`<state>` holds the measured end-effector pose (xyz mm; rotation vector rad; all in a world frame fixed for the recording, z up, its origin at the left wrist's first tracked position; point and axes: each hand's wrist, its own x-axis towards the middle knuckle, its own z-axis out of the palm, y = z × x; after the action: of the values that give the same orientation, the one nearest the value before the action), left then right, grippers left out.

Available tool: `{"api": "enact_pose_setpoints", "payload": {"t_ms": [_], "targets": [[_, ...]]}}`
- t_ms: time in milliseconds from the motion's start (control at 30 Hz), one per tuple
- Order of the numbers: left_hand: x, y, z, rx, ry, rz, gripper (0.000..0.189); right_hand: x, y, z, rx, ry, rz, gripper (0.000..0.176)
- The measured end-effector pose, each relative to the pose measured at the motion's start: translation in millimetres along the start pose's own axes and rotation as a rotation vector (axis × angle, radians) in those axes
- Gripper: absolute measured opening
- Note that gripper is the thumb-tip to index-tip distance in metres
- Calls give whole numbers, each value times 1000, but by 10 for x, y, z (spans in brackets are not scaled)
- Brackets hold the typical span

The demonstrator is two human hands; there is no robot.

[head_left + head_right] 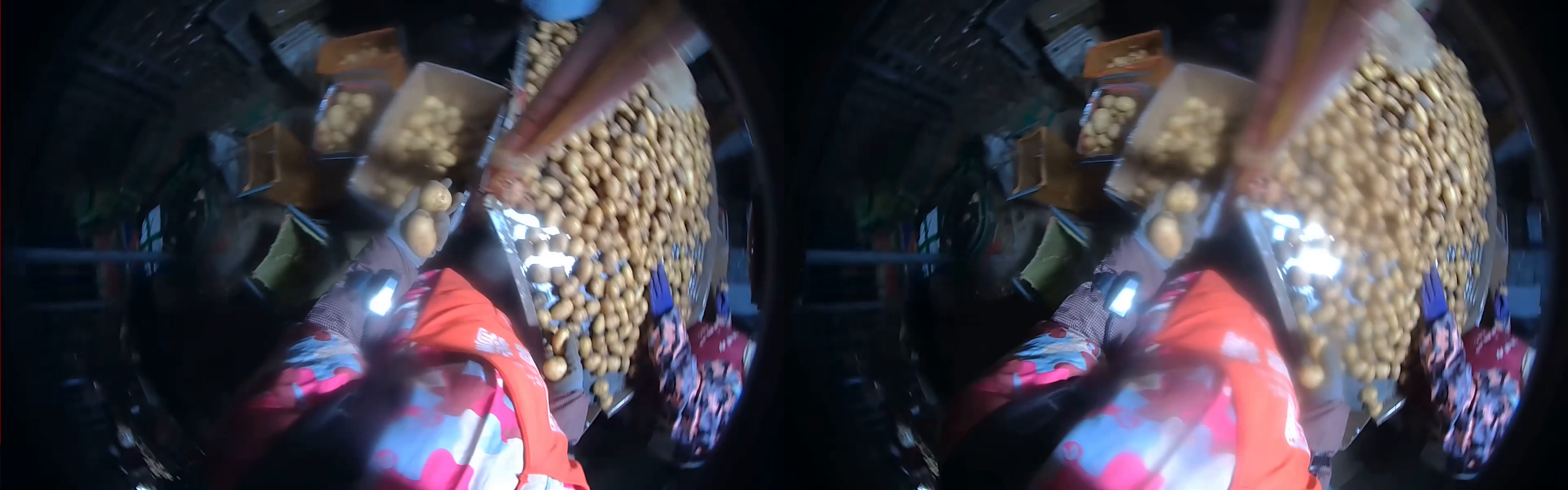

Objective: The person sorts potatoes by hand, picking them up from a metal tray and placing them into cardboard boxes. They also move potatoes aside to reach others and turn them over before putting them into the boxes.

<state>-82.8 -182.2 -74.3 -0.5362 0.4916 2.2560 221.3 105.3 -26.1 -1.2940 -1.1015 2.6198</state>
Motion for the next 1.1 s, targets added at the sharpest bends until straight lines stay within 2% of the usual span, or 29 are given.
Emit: {"api": "enact_pose_setpoints", "payload": {"t_ms": [133, 233, 300, 333, 367, 400, 467, 500, 533, 567, 600, 667, 733, 767, 800, 900, 1000, 1100], "targets": [[108, 1045, -27, -8, 75, 204, 44, 35, 33, 225, -11, 1, 51, 47], [194, 1992, -42, 127, 195, 424, 44, 126, 11, 328, 29, -88, 130, 47], [402, 2404, -29, 307, 268, 462, 43, 114, -5, 475, 48, -136, 131, 47], [538, 2418, -20, 381, 290, 423, 43, 68, -21, 594, 25, -124, 88, 47], [662, 2294, -27, 445, 305, 340, 43, 10, -146, 904, -47, -68, 17, 44], [785, 2023, -43, 530, 290, 145, 43, -53, -275, 1213, -122, -6, -50, 42], [932, 1151, -4, 708, 207, -412, 43, 50, -319, 1100, -46, -123, -80, 40], [887, 596, 51, 815, 92, -600, 43, 61, -317, 1008, -60, -112, -64, 43], [815, 70, 98, 933, -49, -707, 43, 29, -338, 987, -48, -82, -52, 44], [834, -449, 234, 1169, -280, -425, 43, 32, -378, 1002, -43, -58, -45, 44], [847, -967, 379, 1412, -429, -80, 44, 43, -426, 960, -43, -34, -39, 45], [981, -1413, 1203, 1614, -251, 191, 47, 36, -381, 671, -18, -30, -27, 46], [1465, -1624, 1815, 1953, -284, 751, 54, -73, -490, 532, -11, -18, -12, 47], [1803, -1730, 1976, 2133, -183, 901, 59, -193, -577, 464, -141, 62, -69, 48], [2110, -1851, 2018, 2305, -65, 1054, 64, -318, -668, 399, -122, 91, -75, 48], [2602, -1849, 1987, 2412, -167, 958, 65, -567, -768, 13, -87, 224, -83, 49], [2474, -1918, 2161, 2753, -145, 788, 59, -574, -490, -732, -85, 321, -154, 49], [2510, -1771, 2126, 2771, -267, 518, 50, -718, -742, -634, 13, 367, -76, 48]]}}
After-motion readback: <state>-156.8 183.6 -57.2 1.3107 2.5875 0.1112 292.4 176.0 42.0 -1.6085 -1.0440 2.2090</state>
